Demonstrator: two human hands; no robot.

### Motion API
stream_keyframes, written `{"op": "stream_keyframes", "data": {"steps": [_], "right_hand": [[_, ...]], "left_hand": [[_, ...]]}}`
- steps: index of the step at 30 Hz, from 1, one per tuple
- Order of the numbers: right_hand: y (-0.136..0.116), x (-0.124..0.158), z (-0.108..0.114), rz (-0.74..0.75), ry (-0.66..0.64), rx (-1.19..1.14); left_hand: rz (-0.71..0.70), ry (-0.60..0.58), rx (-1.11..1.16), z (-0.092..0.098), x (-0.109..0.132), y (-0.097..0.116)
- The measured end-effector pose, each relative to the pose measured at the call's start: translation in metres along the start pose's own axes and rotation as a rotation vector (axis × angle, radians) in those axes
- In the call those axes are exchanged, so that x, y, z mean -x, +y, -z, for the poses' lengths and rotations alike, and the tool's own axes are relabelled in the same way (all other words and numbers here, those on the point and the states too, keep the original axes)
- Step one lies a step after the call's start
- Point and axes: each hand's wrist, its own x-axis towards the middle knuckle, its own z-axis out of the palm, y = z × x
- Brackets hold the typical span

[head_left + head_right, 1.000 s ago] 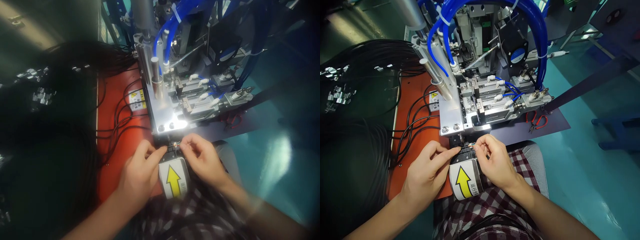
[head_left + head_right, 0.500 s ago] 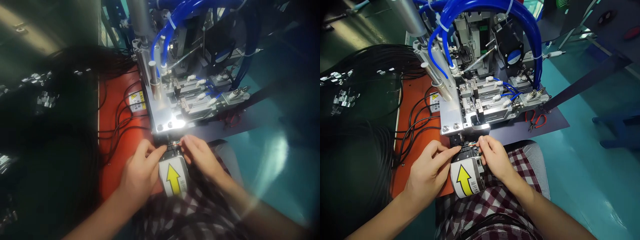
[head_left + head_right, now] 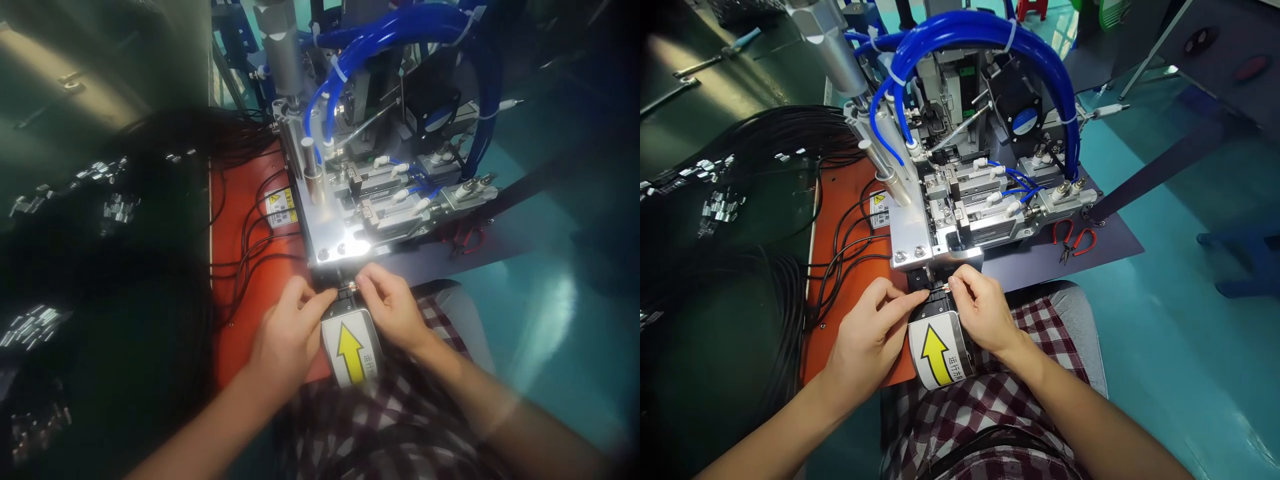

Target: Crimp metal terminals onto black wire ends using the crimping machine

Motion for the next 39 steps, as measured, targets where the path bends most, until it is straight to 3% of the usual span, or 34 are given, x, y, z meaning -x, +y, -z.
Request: {"op": "stream_keyframes", "data": {"steps": [4,7,10,12,14,17,20,22,25,27,29,34,39], "right_hand": [[0.001,-0.001,0.0,0.014,-0.005,-0.01],[0.001,-0.001,-0.002,-0.064,0.0,-0.106],[0.001,-0.002,-0.004,-0.106,-0.009,-0.167],[0.001,-0.002,-0.004,-0.089,-0.014,-0.174],[0.003,-0.002,-0.003,-0.075,-0.019,-0.179],[0.006,-0.002,-0.002,-0.063,-0.028,-0.183],[0.008,-0.002,-0.002,-0.063,-0.036,-0.185],[0.009,-0.003,-0.002,-0.063,-0.038,-0.185],[0.008,-0.003,-0.002,-0.059,-0.039,-0.186],[0.006,-0.003,-0.002,-0.057,-0.036,-0.185],[0.005,-0.003,-0.001,-0.057,-0.03,-0.182],[0.004,-0.002,-0.001,-0.066,-0.027,-0.174],[0.002,-0.001,0.0,-0.077,-0.041,-0.165]], "left_hand": [[-0.079,-0.065,-0.068,0.007,-0.006,-0.005],[-0.13,-0.112,-0.081,0.01,-0.009,-0.009],[-0.087,-0.124,-0.021,0.01,-0.009,-0.01],[0.03,-0.122,0.073,0.013,-0.007,-0.008],[0.259,-0.135,0.226,0.021,-0.004,-0.004],[0.676,-0.26,0.602,0.038,0.003,0.005],[0.894,-0.35,0.861,0.052,0.011,0.015],[0.83,-0.248,0.725,0.056,0.012,0.015],[0.389,-0.111,0.19,0.055,0.01,0.001],[0.091,-0.219,-0.122,0.053,0.006,-0.014],[-0.081,-0.255,-0.332,0.047,0.004,-0.025],[-0.128,-0.039,-0.64,0.025,0.01,-0.015],[-0.112,0.017,-0.669,0.009,0.024,0.003]]}}
